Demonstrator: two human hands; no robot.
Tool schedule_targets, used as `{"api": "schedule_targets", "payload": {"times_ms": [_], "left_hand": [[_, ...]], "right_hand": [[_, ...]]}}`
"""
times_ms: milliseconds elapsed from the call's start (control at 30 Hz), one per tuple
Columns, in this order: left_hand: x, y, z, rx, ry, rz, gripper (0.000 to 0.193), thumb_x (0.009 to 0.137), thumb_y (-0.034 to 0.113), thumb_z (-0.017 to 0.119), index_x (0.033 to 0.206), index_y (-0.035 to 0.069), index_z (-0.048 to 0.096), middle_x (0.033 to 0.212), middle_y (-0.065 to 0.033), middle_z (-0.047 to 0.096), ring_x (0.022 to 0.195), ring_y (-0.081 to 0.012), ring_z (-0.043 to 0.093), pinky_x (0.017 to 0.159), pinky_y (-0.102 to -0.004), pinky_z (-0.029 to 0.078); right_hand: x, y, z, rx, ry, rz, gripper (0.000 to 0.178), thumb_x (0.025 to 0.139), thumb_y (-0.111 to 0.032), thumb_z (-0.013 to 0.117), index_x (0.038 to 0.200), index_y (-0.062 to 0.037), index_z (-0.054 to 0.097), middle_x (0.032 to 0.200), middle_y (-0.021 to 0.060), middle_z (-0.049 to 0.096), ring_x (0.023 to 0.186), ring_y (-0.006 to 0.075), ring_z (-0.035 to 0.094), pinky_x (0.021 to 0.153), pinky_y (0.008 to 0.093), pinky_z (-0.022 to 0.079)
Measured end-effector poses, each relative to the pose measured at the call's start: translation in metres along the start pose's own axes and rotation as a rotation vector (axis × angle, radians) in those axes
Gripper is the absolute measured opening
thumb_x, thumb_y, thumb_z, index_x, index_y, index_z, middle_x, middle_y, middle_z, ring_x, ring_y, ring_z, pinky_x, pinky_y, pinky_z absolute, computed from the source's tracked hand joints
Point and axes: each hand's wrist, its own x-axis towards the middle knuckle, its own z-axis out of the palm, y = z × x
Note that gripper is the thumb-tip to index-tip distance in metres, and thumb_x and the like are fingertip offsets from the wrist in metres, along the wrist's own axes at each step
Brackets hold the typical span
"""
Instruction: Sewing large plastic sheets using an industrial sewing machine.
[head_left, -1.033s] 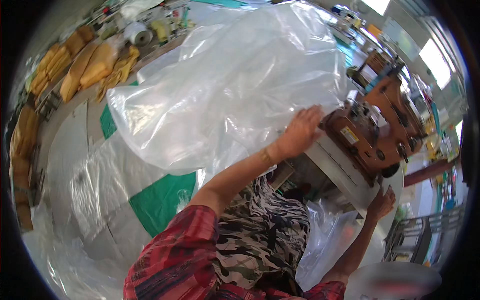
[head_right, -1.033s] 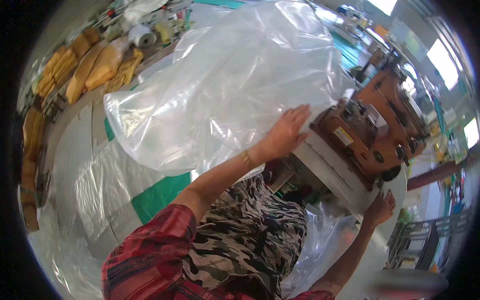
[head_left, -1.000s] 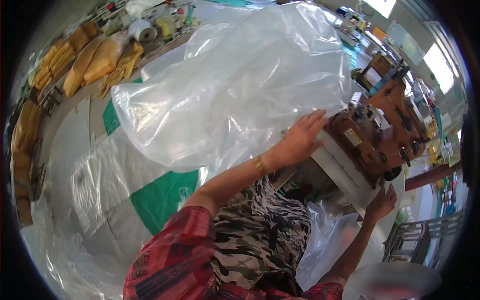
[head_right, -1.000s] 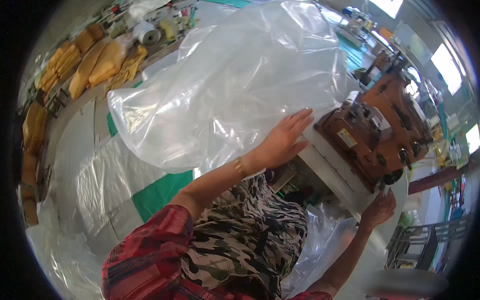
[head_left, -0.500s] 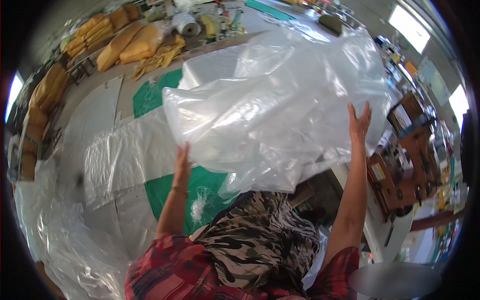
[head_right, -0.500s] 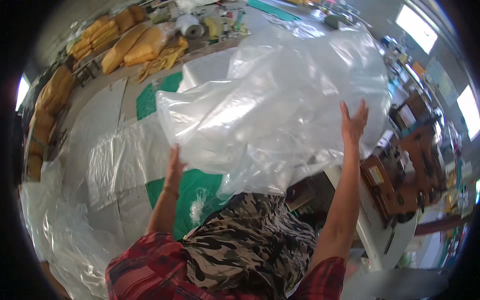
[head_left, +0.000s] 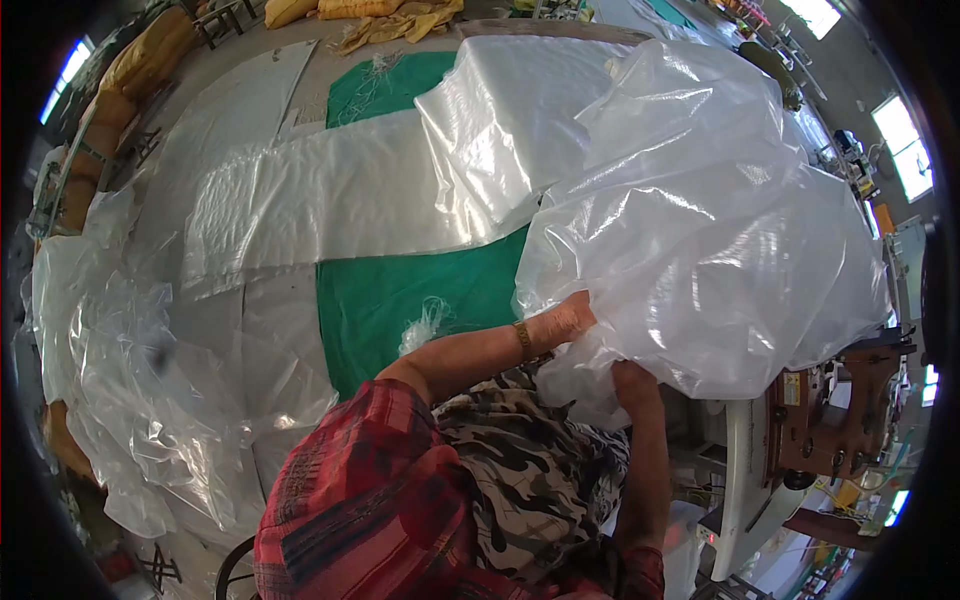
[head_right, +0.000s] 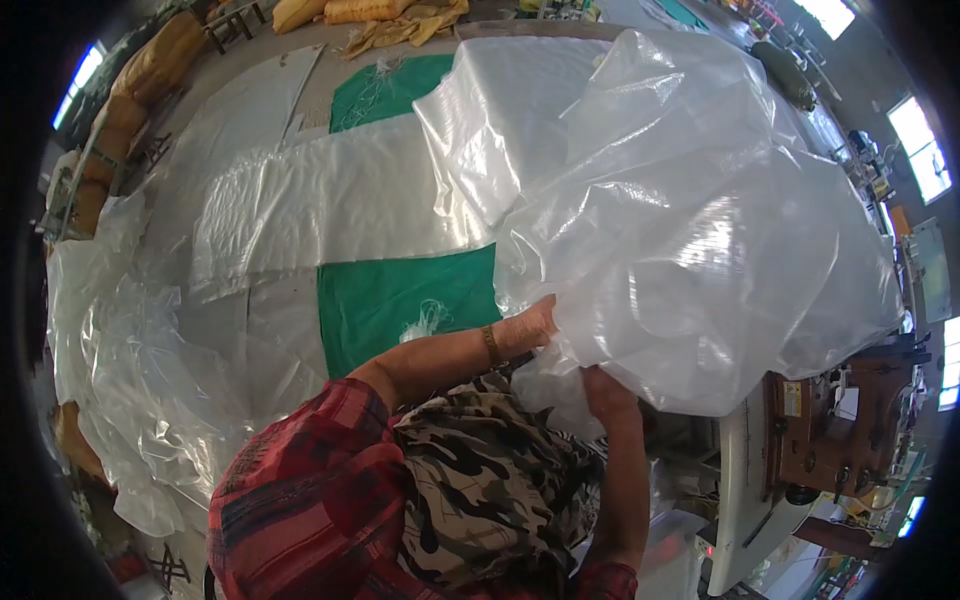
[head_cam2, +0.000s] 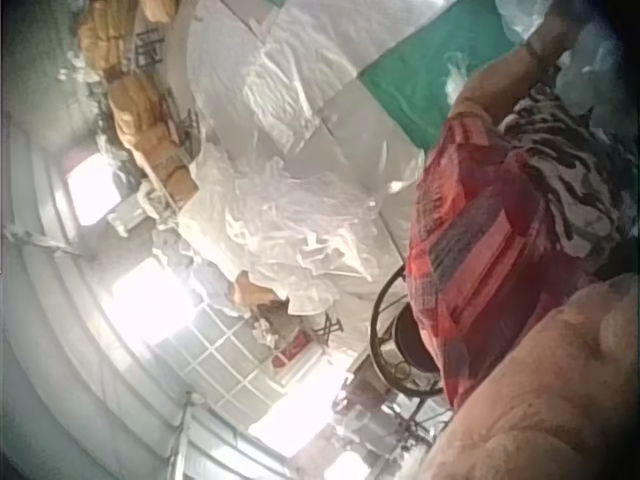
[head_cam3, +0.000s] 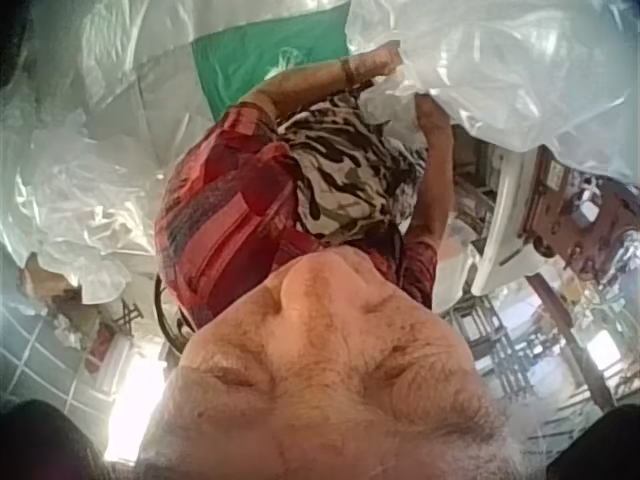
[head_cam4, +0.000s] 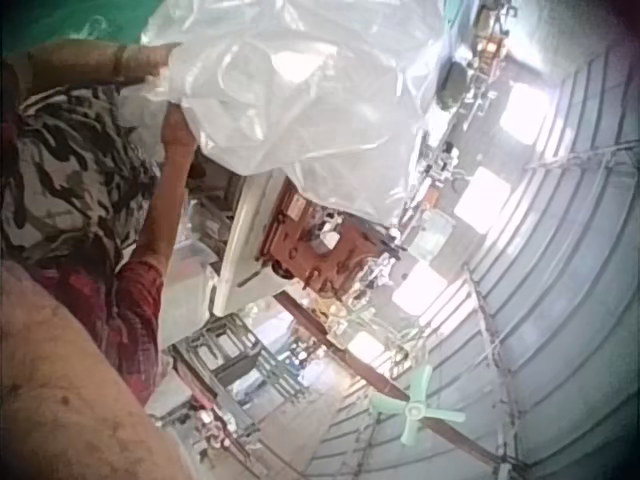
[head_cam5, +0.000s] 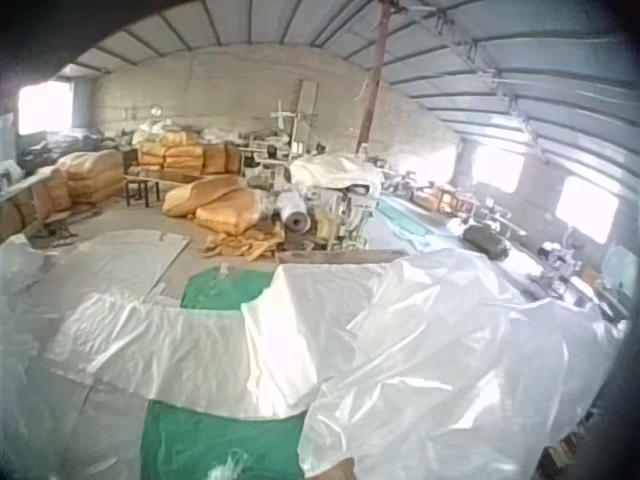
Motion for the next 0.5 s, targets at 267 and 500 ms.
{"api": "schedule_targets", "payload": {"times_ms": [267,500], "left_hand": [[-0.084,0.077,-0.068,-0.447,0.646,-0.344,0.092,0.091,0.077,0.015,0.146,0.006,0.036,0.142,-0.0177,0.047,0.127,-0.0336,0.049,0.106,-0.05,0.042],[-0.3,0.153,-0.292,0.001,1.523,0.163,0.069,0.091,0.062,0.035,0.135,0.011,0.051,0.131,-0.0135,0.054,0.117,-0.0326,0.053,0.092,-0.0491,0.048]], "right_hand": [[0.009,-0.059,-0.078,0.826,0.584,-0.241,0.019,0.093,-0.008,0.06,0.108,-0.0014,0.069,0.11,0.0168,0.069,0.108,0.033,0.064,0.093,0.0389,0.048],[-0.023,0.009,-0.102,0.706,0.905,-0.061,0.018,0.094,-0.006,0.059,0.108,-0.0013,0.068,0.104,0.015,0.069,0.093,0.0229,0.067,0.076,0.0298,0.051]]}}
